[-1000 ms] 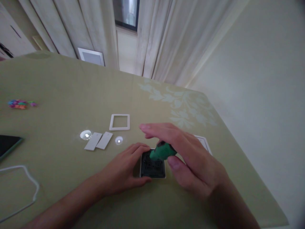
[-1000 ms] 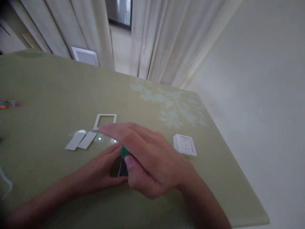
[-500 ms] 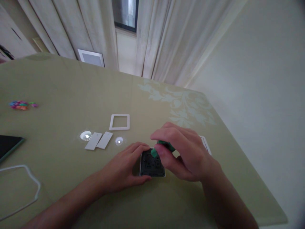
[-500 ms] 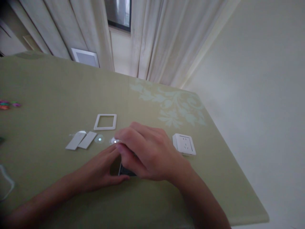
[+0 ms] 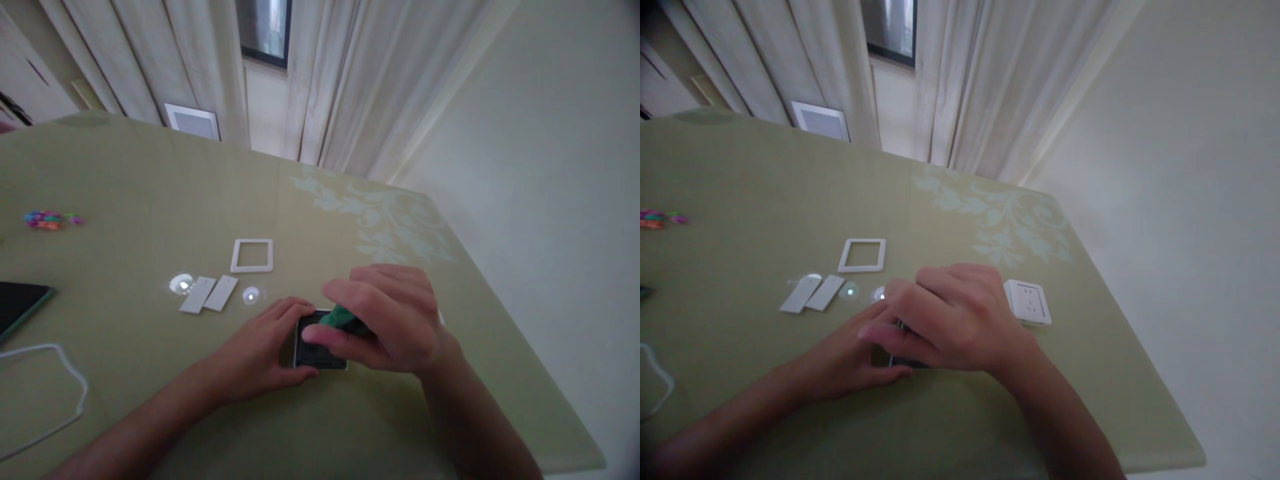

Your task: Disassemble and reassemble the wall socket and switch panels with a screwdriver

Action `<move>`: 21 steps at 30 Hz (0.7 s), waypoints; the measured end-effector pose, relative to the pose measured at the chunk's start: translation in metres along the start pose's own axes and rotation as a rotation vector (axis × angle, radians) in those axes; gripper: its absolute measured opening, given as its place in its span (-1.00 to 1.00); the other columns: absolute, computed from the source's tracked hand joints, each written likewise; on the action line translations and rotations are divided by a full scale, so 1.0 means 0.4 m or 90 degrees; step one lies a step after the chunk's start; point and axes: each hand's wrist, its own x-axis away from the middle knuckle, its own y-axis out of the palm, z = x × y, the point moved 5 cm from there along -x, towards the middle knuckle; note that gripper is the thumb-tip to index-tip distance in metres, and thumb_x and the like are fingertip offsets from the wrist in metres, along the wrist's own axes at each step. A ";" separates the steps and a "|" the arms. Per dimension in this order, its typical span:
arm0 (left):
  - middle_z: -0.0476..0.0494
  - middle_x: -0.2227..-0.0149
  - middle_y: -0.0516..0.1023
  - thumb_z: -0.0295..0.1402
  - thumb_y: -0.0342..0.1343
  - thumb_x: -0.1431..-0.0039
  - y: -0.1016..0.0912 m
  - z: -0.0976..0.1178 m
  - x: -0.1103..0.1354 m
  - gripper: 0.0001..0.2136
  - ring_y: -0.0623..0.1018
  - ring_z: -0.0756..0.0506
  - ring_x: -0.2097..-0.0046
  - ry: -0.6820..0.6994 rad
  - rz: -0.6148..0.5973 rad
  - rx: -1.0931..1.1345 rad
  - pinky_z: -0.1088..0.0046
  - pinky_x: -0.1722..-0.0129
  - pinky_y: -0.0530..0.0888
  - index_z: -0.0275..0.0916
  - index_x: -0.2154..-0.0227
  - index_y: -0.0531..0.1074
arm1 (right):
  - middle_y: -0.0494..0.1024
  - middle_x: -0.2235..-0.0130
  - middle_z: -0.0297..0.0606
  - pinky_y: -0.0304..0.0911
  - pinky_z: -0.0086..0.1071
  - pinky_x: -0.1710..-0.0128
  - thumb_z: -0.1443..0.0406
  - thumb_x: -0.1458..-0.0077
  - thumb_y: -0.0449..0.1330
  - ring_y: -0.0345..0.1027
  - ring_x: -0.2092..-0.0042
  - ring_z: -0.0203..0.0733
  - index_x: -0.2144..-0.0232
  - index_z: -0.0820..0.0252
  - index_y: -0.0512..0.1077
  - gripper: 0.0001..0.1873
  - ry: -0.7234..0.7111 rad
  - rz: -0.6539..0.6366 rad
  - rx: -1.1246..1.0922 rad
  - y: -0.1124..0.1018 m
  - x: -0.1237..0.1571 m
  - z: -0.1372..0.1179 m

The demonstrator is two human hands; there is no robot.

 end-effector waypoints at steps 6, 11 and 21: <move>-0.09 -0.27 0.49 -0.14 0.38 -0.17 0.004 -0.004 0.000 -0.40 0.50 -0.40 -0.26 0.001 0.000 0.001 -0.02 -0.24 0.52 0.14 -0.23 0.30 | 0.69 0.01 -0.15 0.48 -0.33 0.11 0.28 -0.43 0.08 0.61 0.07 -0.17 -0.25 0.20 0.37 -0.60 0.052 -0.091 -0.158 0.004 0.001 0.000; -0.13 -0.24 0.50 -0.18 0.37 -0.19 -0.003 0.010 -0.005 -0.44 0.50 -0.35 -0.25 0.008 -0.009 0.000 0.03 -0.24 0.50 0.06 -0.21 0.33 | 0.65 0.34 -0.31 0.36 -0.36 0.37 0.16 -0.32 0.28 0.51 0.38 -0.22 0.07 0.18 0.50 -0.75 0.000 -0.018 -0.026 -0.009 0.000 -0.017; -0.18 -0.13 0.52 -0.15 0.44 -0.14 -0.008 0.010 -0.016 -0.46 0.54 -0.34 -0.16 0.040 0.009 -0.016 0.02 -0.17 0.52 -0.05 -0.13 0.39 | 0.65 0.20 -0.19 0.26 -0.33 0.28 0.15 -0.40 0.24 0.53 0.21 -0.13 0.04 0.22 0.50 -0.74 0.096 -0.250 0.090 -0.050 -0.033 -0.032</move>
